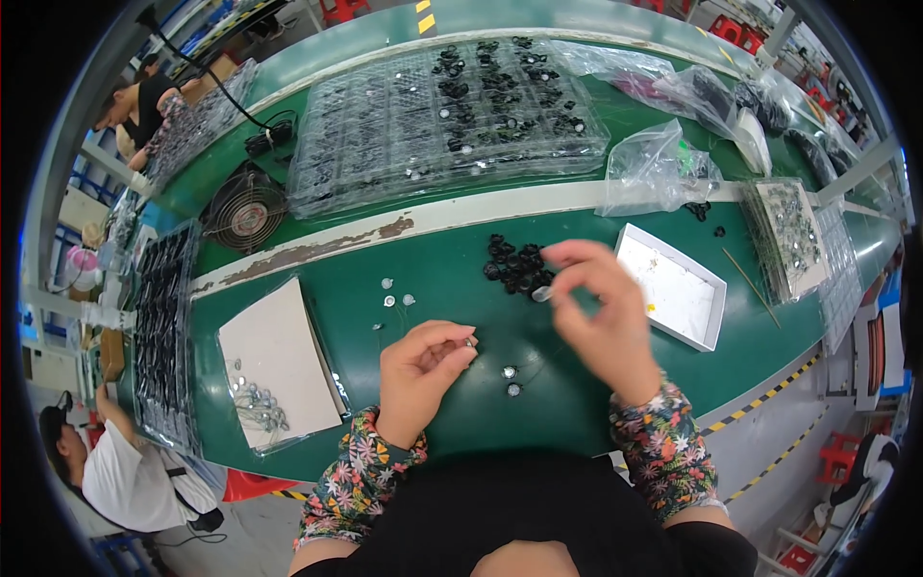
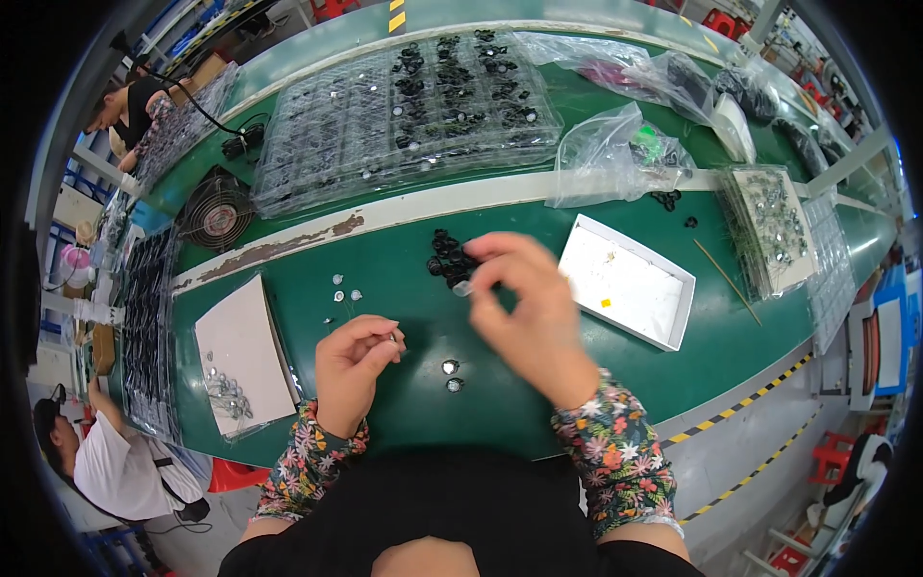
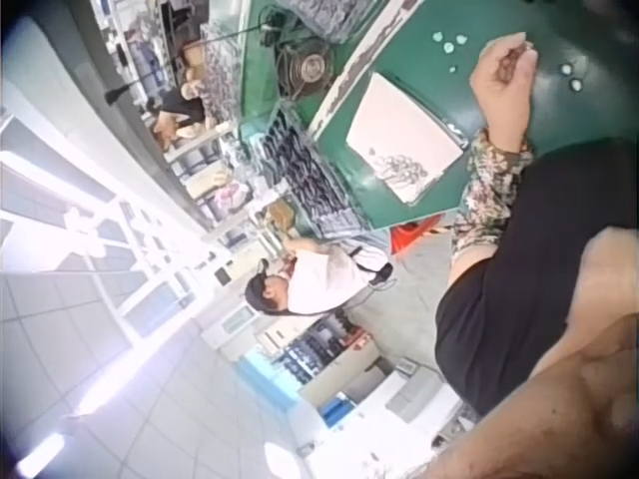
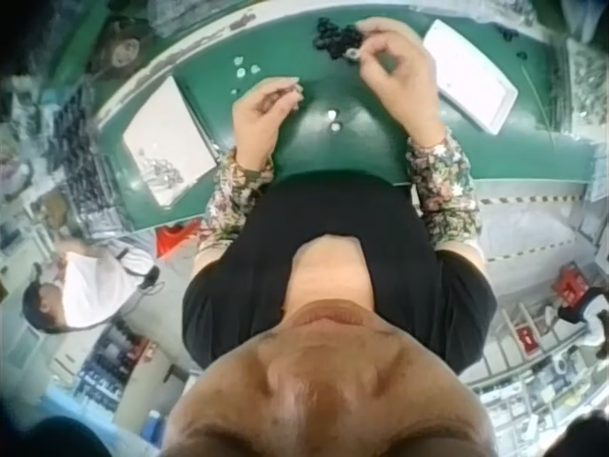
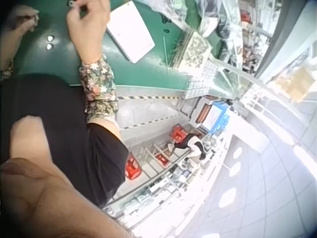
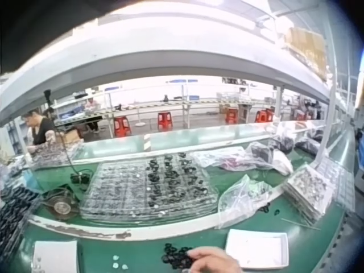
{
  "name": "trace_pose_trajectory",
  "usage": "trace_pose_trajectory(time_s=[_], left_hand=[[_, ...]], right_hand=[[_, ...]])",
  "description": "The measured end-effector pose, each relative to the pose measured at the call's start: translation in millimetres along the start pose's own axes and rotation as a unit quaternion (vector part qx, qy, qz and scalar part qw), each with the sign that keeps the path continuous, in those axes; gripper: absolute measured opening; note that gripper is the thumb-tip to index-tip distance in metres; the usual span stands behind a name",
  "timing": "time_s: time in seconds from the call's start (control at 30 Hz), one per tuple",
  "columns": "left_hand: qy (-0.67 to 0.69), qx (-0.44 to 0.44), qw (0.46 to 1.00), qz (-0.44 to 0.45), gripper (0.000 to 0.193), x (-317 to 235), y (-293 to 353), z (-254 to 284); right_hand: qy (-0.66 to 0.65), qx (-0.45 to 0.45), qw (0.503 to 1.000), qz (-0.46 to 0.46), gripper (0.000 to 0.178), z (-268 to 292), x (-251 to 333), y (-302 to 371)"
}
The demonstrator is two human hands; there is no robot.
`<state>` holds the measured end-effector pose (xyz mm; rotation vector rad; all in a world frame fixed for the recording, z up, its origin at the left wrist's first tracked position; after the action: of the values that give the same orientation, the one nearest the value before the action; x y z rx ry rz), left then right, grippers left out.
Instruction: The person assembles small electronic components by picking up circular metal pieces and inserting them into black rubber rings by hand, placing the assembled parts on the table.
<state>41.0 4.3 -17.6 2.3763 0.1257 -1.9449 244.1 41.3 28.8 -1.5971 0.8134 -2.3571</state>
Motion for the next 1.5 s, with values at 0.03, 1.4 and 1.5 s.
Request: trace_pose_trajectory(time_s=[0.03, 1.4, 1.5], left_hand=[[0.019, 0.001, 0.999, 0.044, 0.022, 3, 0, 3], [-0.11, -0.008, 0.994, -0.022, 0.013, 0, 1, -3], [-0.117, -0.001, 0.993, -0.023, 0.013, 0, 1, -3]], right_hand=[[0.066, -0.021, 0.997, 0.033, 0.009, 12, -4, -7], [-0.072, 0.166, 0.97, -0.165, 0.012, -37, 7, 39], [-0.098, 0.201, 0.943, -0.246, 0.008, -38, 2, 41]])
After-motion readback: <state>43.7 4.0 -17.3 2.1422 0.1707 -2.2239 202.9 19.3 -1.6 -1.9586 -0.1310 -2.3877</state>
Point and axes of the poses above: each hand's wrist, its own y-axis away from the middle knuckle, its own z-axis out of the back of the hand, x = y × z, the point moved 3 cm from there along -y, towards the middle knuckle, and after that the axes turned 13 degrees about -x, right-handed, at the moved point
